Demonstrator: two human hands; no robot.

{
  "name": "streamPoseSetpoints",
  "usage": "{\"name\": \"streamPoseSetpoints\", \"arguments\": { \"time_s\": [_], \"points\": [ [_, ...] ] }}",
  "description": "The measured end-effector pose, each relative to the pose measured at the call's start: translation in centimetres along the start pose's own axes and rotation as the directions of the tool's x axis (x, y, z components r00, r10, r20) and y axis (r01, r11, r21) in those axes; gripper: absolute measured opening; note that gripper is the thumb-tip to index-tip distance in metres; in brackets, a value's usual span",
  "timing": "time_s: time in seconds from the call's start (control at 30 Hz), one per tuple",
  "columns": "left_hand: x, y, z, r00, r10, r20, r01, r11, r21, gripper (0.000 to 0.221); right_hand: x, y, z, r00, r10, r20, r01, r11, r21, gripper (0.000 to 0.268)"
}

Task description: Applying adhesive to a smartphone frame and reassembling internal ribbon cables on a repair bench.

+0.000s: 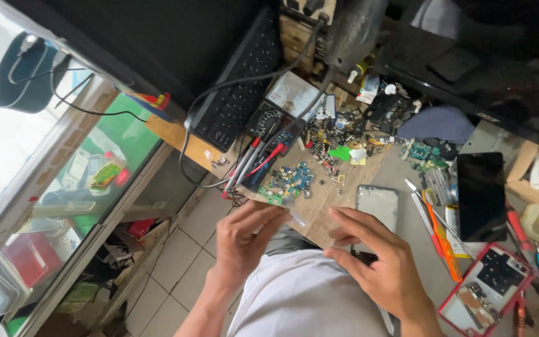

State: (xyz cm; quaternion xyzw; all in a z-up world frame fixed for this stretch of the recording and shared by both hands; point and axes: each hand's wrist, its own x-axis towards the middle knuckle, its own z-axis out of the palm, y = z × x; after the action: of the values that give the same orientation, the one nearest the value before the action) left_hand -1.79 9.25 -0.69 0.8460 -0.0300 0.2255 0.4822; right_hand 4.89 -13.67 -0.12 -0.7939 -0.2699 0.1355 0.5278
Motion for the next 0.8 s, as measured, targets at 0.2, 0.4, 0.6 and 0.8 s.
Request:
{"name": "streamPoseSetpoints", "arguments": {
  "time_s": [0.2,0.4,0.6,0.8],
  "points": [
    [0.8,1.0,4.7,0.990,0.107,0.089,-0.086,0.974,-0.209,0.007,-1.5,0.7,0.3,0.986,0.044,-0.159,-0.026,0.993,0.113,0.025],
    [1.7,1.6,7.1,0.995,0.061,0.076,-0.045,0.979,-0.199,0.010,-2.0,2.9,0.5,0.820,0.548,-0.168,-0.224,0.575,0.787,0.040],
    [1.7,3.3,8.8,0.777,-0.520,0.354,0.629,0.657,-0.415,0.053,-1.9,1.4,0.6,0.825,-0.105,-0.556,0.015,0.986,-0.163,0.027],
    [1.4,3.0,7.9,0.566,-0.509,0.649,0.805,0.170,-0.569,0.043,-2.2,3.2,0.2,0.866,-0.444,-0.231,0.317,0.844,-0.432,0.030]
  ]
}}
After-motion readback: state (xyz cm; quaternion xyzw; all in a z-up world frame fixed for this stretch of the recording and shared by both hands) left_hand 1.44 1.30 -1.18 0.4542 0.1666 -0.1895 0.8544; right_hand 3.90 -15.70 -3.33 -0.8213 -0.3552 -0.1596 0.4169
